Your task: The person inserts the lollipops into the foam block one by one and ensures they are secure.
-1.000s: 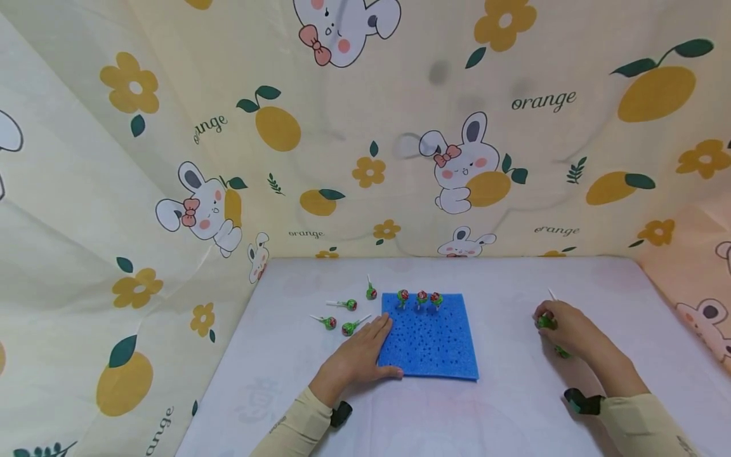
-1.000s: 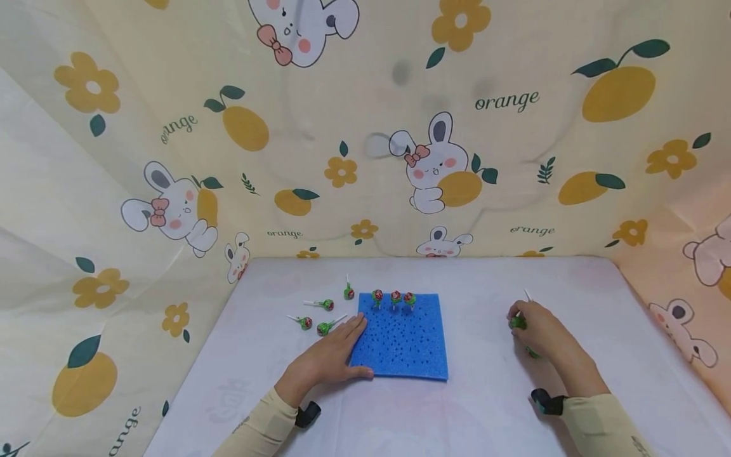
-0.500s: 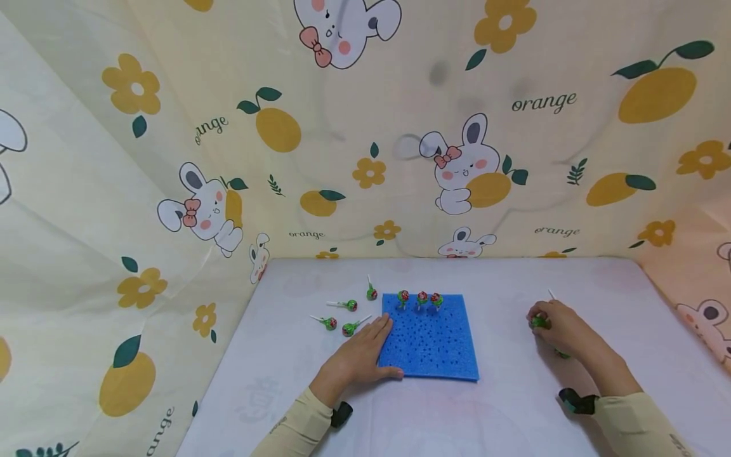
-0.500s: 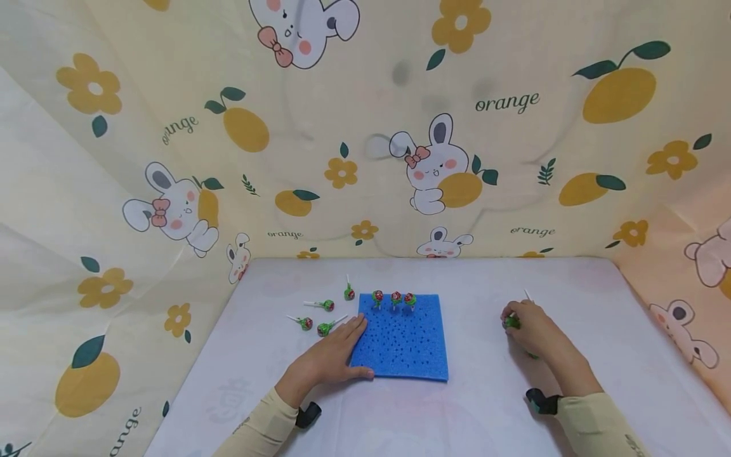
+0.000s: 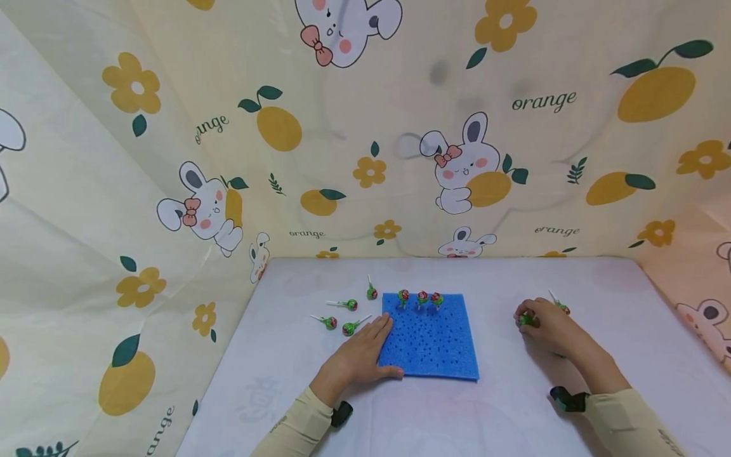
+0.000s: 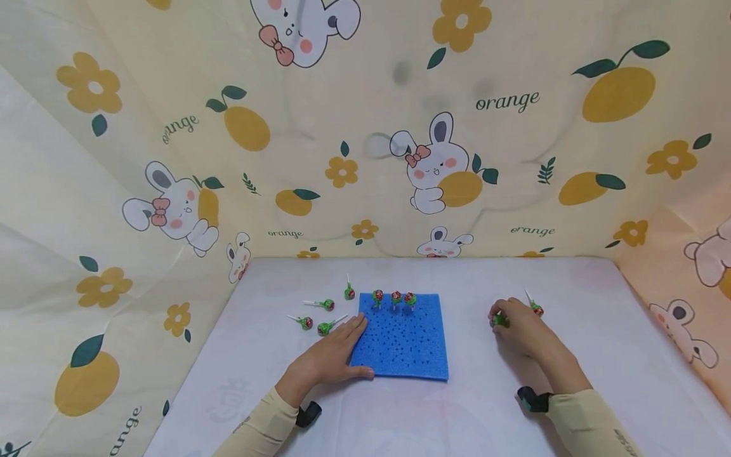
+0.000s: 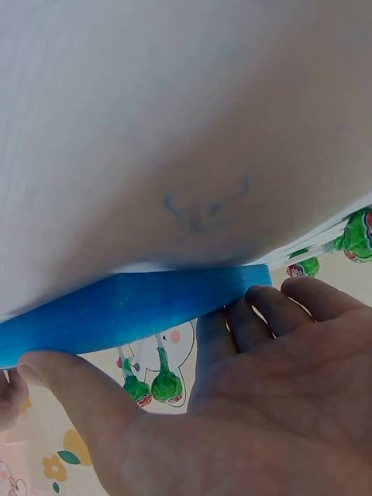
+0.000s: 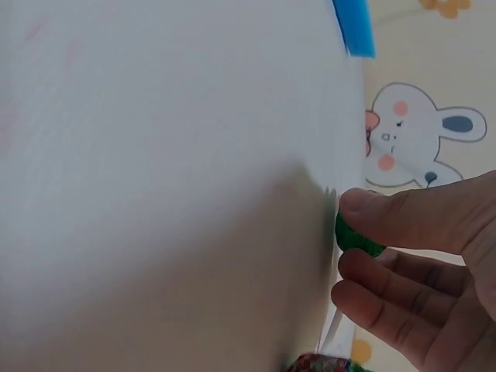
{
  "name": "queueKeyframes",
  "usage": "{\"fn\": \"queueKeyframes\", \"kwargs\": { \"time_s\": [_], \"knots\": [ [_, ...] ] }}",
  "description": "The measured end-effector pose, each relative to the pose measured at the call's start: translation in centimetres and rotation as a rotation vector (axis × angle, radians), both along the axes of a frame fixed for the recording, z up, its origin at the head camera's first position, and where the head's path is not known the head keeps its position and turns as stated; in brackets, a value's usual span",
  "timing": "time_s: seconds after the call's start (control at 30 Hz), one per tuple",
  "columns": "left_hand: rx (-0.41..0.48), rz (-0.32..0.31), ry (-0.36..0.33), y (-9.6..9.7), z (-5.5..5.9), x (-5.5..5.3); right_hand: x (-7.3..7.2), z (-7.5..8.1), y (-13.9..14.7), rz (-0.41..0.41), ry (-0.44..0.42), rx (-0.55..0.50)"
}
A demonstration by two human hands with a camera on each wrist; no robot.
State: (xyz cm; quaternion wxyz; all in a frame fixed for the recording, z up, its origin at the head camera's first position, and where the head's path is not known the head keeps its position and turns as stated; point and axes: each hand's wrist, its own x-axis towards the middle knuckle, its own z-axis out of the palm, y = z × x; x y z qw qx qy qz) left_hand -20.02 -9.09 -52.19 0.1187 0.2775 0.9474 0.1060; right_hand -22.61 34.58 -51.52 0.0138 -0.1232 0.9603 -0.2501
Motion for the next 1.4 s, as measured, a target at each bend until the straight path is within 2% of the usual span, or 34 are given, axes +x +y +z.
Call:
{"fn": "queueKeyframes", "kwargs": {
  "time_s": [0.33, 0.67, 1.13, 1.4],
  "knots": [
    [-0.015, 0.006, -0.003, 0.0, 0.0, -0.1, -0.6, 0.7, -2.2, 0.017, 0.004, -0.035],
    [-0.007, 0.007, -0.01, 0.1, 0.2, 0.1, -0.8, 1.1, -3.8, 0.077, 0.184, -0.102],
    [-0.017, 0.01, -0.009, 0.1, 0.3, 0.0, -0.9, 1.7, -5.5, 0.071, 0.209, -0.145],
    [-0.009, 0.008, -0.008, 0.1, 0.2, 0.0, -0.8, 2.0, -6.3, 0.094, 0.279, -0.168]
  ]
}}
